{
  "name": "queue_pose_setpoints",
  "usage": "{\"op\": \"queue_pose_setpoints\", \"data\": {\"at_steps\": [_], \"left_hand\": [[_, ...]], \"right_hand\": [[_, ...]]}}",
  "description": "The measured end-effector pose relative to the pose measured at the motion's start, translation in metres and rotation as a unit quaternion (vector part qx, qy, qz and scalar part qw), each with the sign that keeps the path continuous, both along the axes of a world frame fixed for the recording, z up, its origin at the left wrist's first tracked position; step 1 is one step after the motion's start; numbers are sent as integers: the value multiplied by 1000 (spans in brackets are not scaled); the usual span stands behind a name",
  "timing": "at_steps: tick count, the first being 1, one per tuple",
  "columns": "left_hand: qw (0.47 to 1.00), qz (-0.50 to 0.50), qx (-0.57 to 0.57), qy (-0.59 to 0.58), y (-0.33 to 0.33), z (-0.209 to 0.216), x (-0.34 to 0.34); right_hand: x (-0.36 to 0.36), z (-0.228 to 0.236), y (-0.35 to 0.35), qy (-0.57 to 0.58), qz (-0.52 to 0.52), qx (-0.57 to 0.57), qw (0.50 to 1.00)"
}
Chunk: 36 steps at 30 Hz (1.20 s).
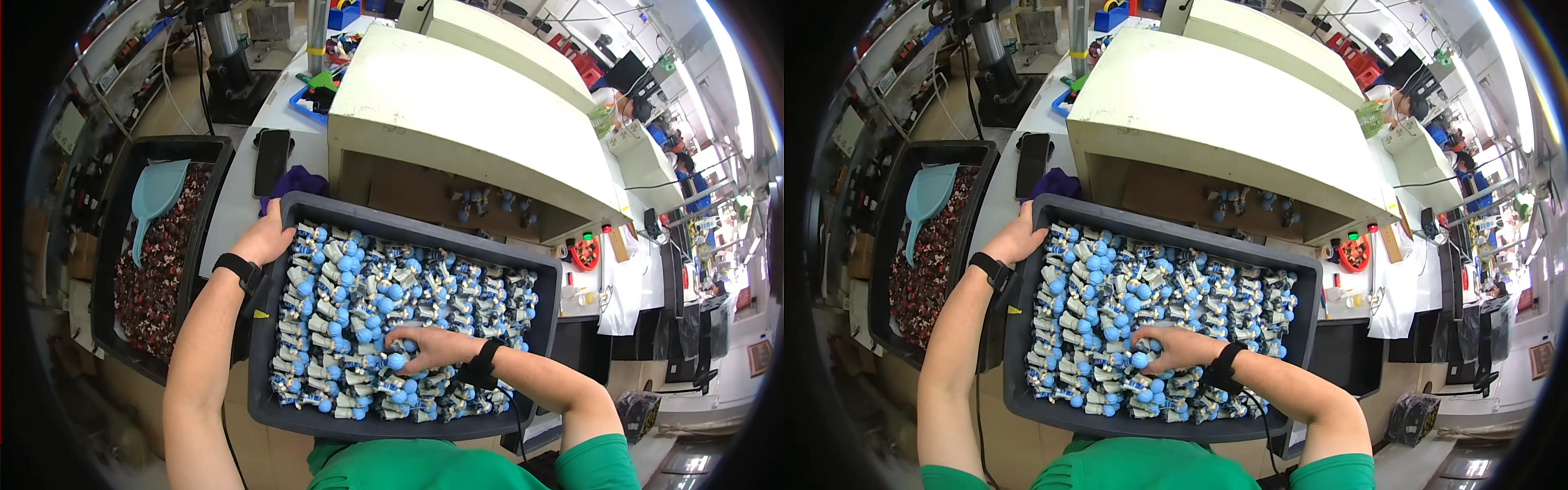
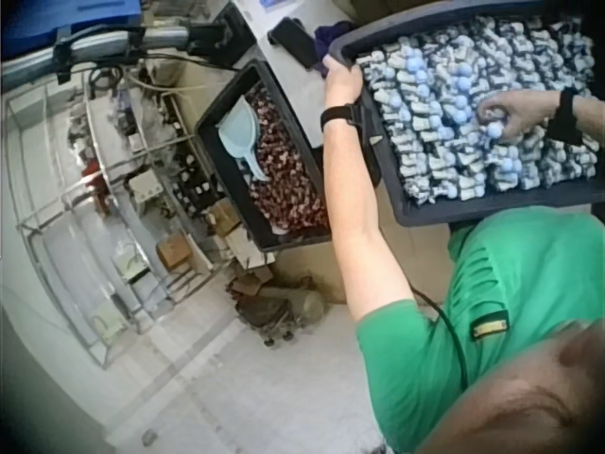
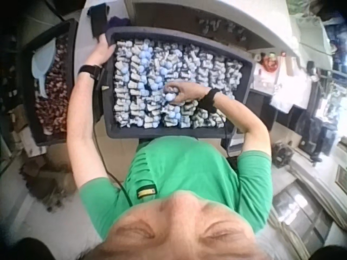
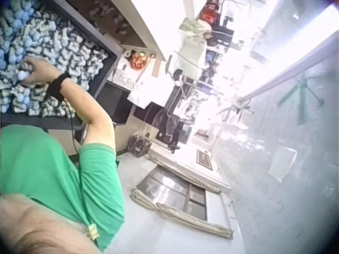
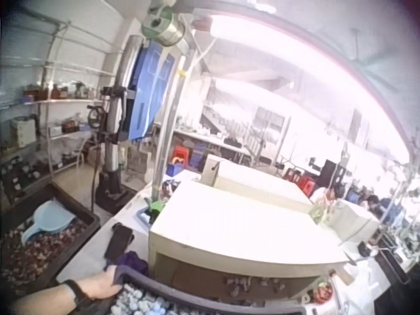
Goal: Sort and organize small blue and white plastic figurines into a container.
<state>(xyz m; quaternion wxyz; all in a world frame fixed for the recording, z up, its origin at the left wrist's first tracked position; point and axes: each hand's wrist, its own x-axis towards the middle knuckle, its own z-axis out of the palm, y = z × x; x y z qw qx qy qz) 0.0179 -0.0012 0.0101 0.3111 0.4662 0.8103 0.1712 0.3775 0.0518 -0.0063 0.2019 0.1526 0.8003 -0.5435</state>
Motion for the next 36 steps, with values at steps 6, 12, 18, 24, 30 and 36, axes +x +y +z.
{"op": "queue_pose_setpoints", "data": {"at_steps": [6, 12, 18, 24, 30, 36], "left_hand": [[1000, -8, 20, 12, -2, -11, -7], [1000, 1, -12, 11, -1, 4, -1], [999, 0, -10, 33, -4, -4, -3], [1000, -5, -1, 5, 2, -4, -2], [1000, 0, 11, 13, -3, -12, -9], [1000, -11, -23, 3, 3, -2, -5]], "right_hand": [[4, 59, 34, 29, -249, -220, 943], [-14, 94, 89, 96, -532, -499, 677], [-23, 39, 158, 182, -698, -521, 457], [-24, 24, 186, 281, -675, -477, 488], [-8, 62, 122, 239, -649, -206, 692], [12, 31, 76, 70, -300, 185, 933]]}}
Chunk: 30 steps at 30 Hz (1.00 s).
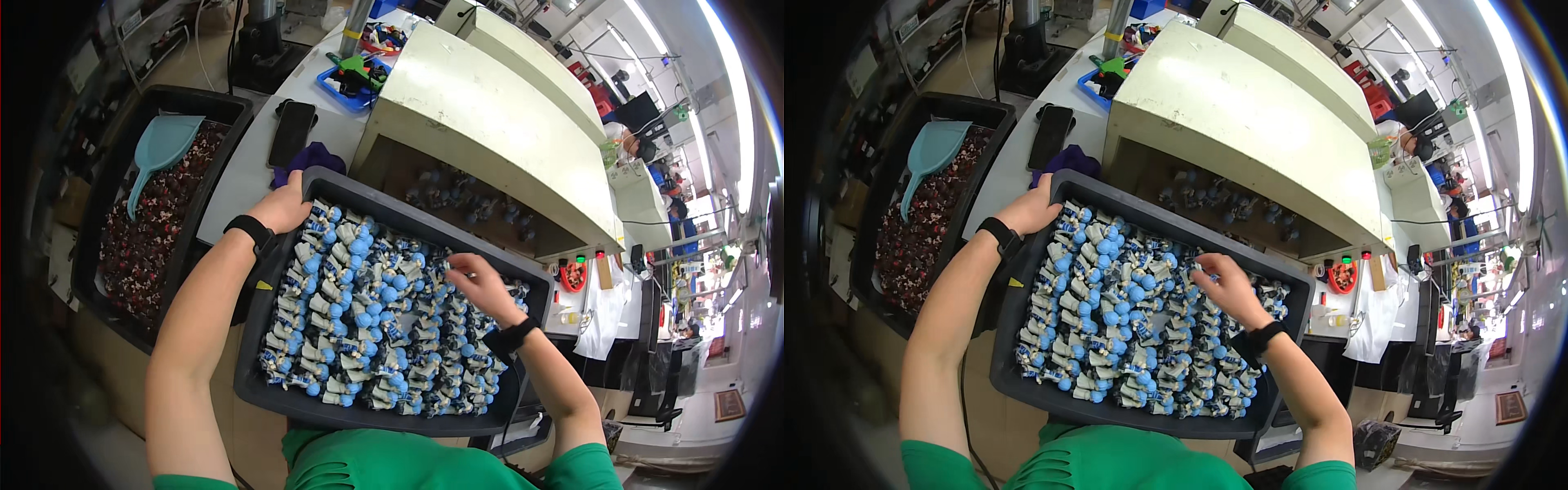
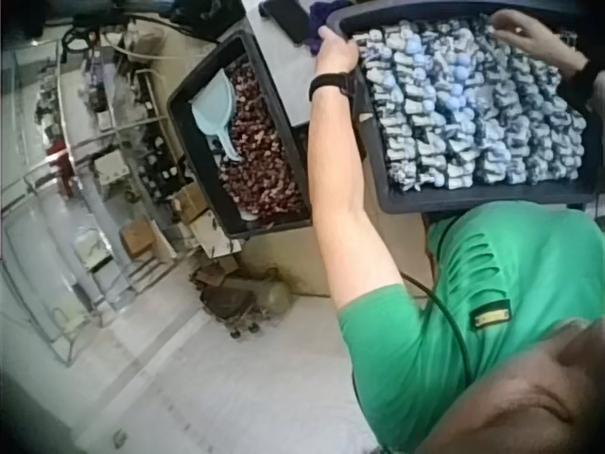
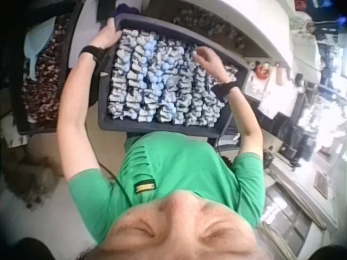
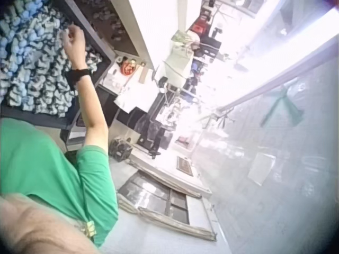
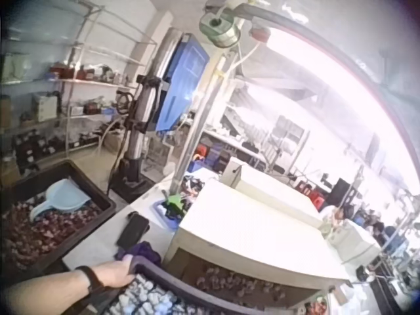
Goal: Sort and organize small blue and white plastic figurines into a container.
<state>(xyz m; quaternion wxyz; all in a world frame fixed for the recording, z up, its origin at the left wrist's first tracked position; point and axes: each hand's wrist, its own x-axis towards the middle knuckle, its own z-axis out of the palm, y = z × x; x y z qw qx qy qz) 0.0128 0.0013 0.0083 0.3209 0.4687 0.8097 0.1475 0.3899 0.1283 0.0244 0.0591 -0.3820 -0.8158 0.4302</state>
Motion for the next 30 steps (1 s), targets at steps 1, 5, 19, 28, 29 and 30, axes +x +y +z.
{"op": "queue_pose_setpoints", "data": {"at_steps": [1, 5, 19, 28, 29, 30], "left_hand": [[1000, 2, -12, 13, 0, 3, 2], [1000, -2, -1, 2, -1, 4, 4], [1000, 7, 3, 16, 2, -11, -1], [1000, 11, -11, 8, 1, -8, -1], [1000, 11, -3, 13, 1, -9, -2], [1000, 10, 5, 17, 1, -8, 0]], "right_hand": [[-6, -5, -6, -31, 59, 101, 993], [-40, -16, -22, -102, 214, 257, 937], [-97, -17, -66, -235, 264, 175, 919], [-87, -22, -69, -202, 295, 172, 918], [-90, -23, -68, -197, 291, 161, 922], [-92, -24, -68, -193, 287, 149, 927]]}}
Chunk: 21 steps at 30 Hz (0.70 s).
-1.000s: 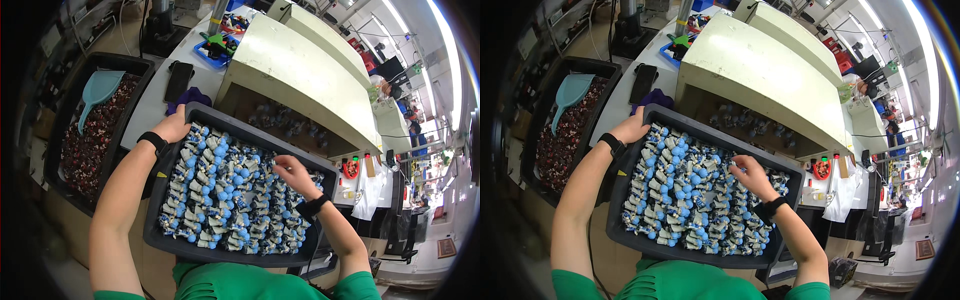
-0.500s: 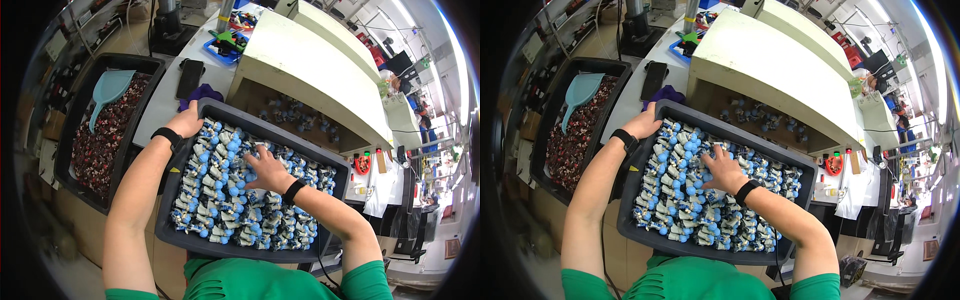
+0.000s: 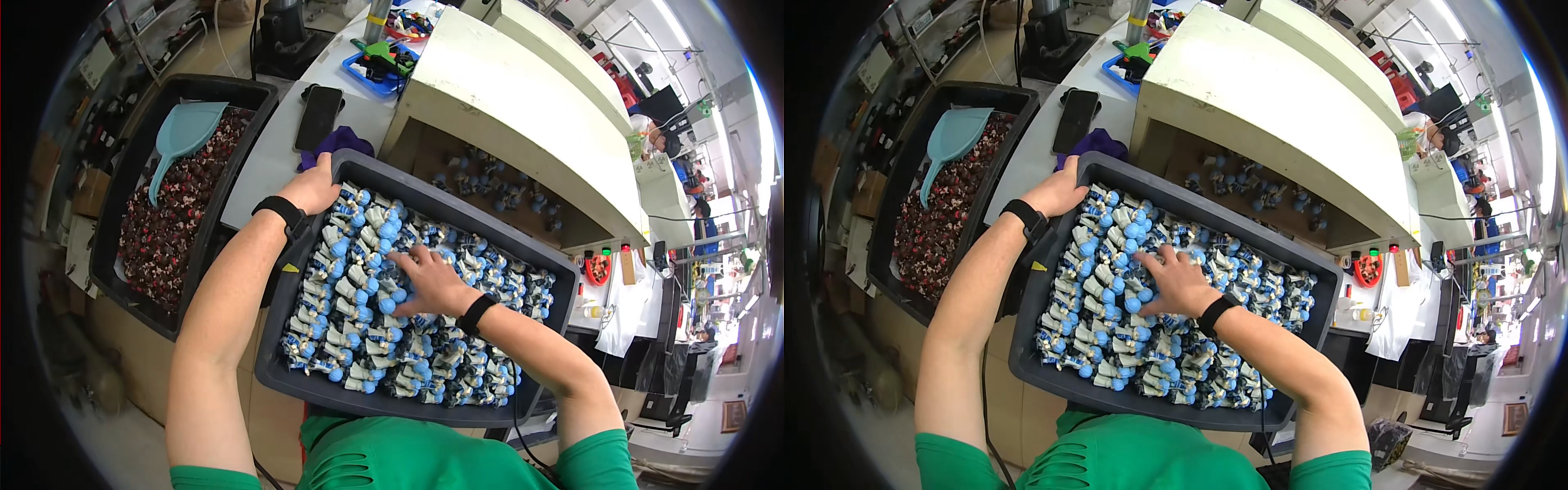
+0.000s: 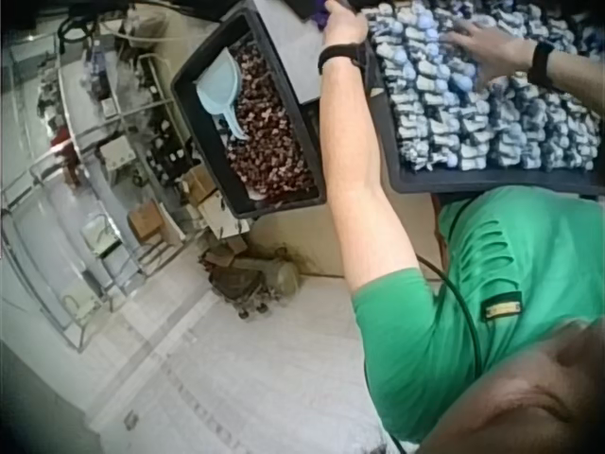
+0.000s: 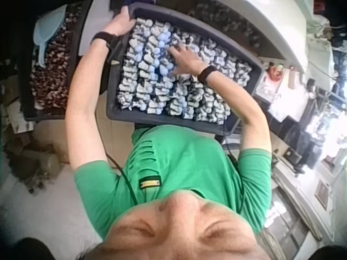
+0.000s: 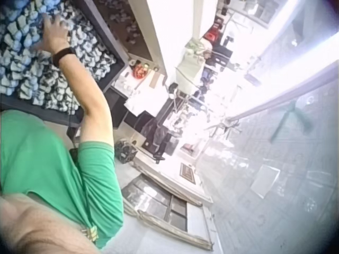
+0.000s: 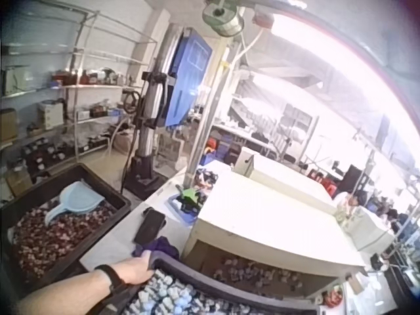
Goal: Sort and organize small blue and white plastic figurines into a container.
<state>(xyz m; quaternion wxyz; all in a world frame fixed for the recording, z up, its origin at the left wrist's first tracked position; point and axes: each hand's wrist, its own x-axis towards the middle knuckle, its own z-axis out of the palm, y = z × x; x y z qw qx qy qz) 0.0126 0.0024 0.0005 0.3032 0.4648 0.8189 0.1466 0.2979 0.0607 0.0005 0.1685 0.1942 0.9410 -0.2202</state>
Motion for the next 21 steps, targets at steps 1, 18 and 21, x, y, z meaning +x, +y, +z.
{"op": "queue_pose_setpoints", "data": {"at_steps": [1, 18, 21], "left_hand": [[1000, -1, -1, -1, 1, 2, 1], [1000, -3, -6, -7, -3, 2, -2], [1000, -5, 21, 7, -3, 0, -2]], "right_hand": [[-1, -6, 2, 21, 5, 6, 1000], [8, 6, -33, 73, 66, 17, 995], [9, 6, -34, 85, 58, 19, 995]]}}
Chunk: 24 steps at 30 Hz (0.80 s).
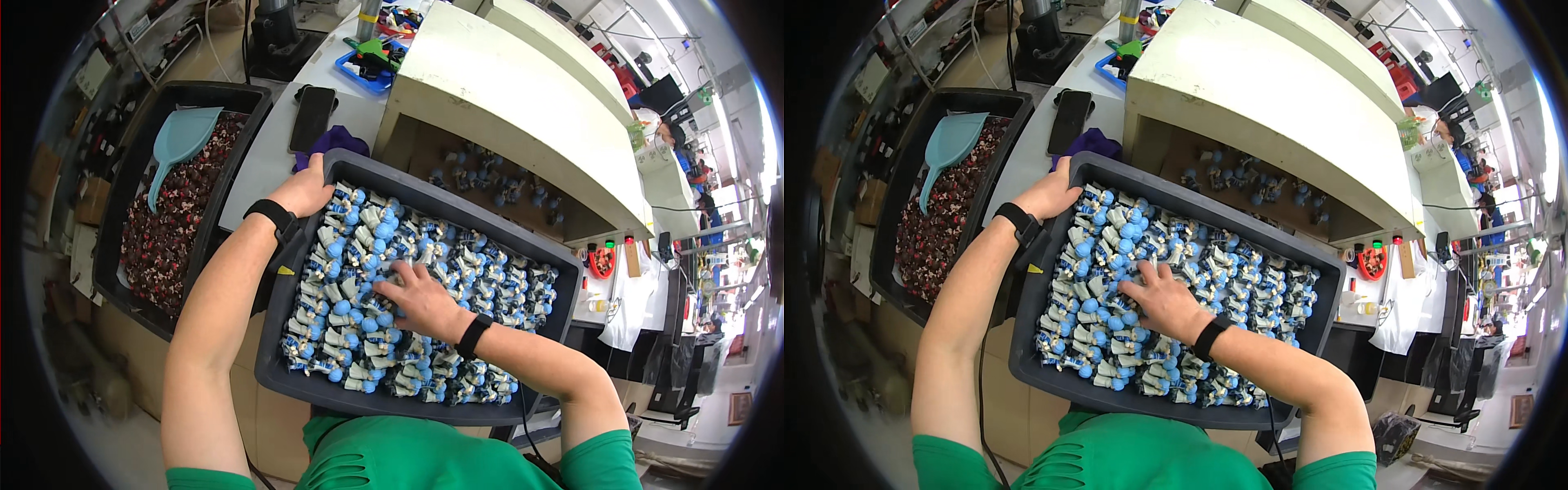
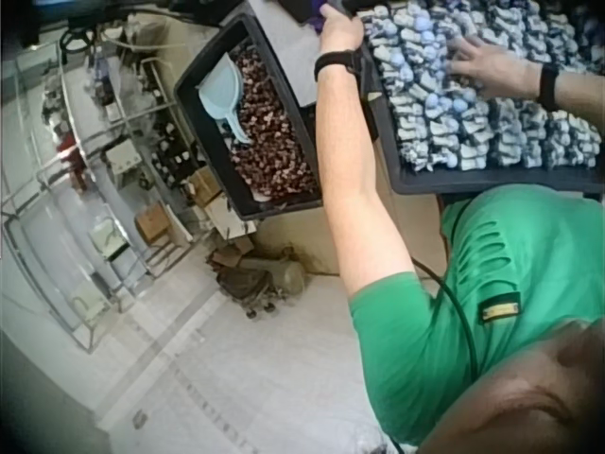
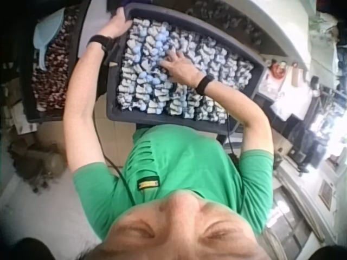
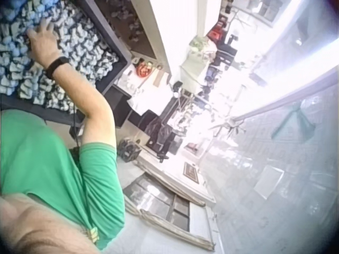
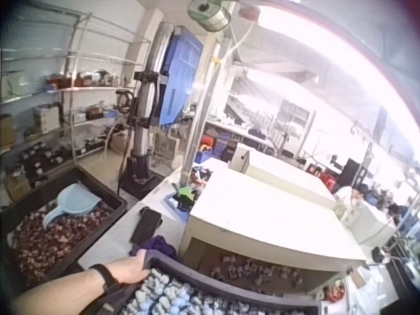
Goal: Sort and organize small blue and white plastic figurines into a container.
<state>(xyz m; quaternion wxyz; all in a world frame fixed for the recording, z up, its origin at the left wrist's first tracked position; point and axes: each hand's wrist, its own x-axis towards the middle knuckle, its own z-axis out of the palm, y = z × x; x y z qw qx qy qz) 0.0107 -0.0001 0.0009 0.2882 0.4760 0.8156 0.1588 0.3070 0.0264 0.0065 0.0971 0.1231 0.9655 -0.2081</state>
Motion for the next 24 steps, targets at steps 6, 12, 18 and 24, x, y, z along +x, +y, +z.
{"op": "queue_pose_setpoints", "data": {"at_steps": [6, 12, 18, 24], "left_hand": [[1000, -4, -20, -5, 1, 6, 5], [1000, -1, 2, 4, 1, -7, -2], [1000, -6, -9, -3, 1, 2, 1], [1000, -12, 11, -1, 4, 2, 4]], "right_hand": [[-3, -4, 6, -16, 10, 4, 1000], [4, -6, -4, 33, 3, -12, 999], [-1, -14, 12, 50, -18, -114, 992], [11, 1, 33, 99, -102, -273, 951]]}}
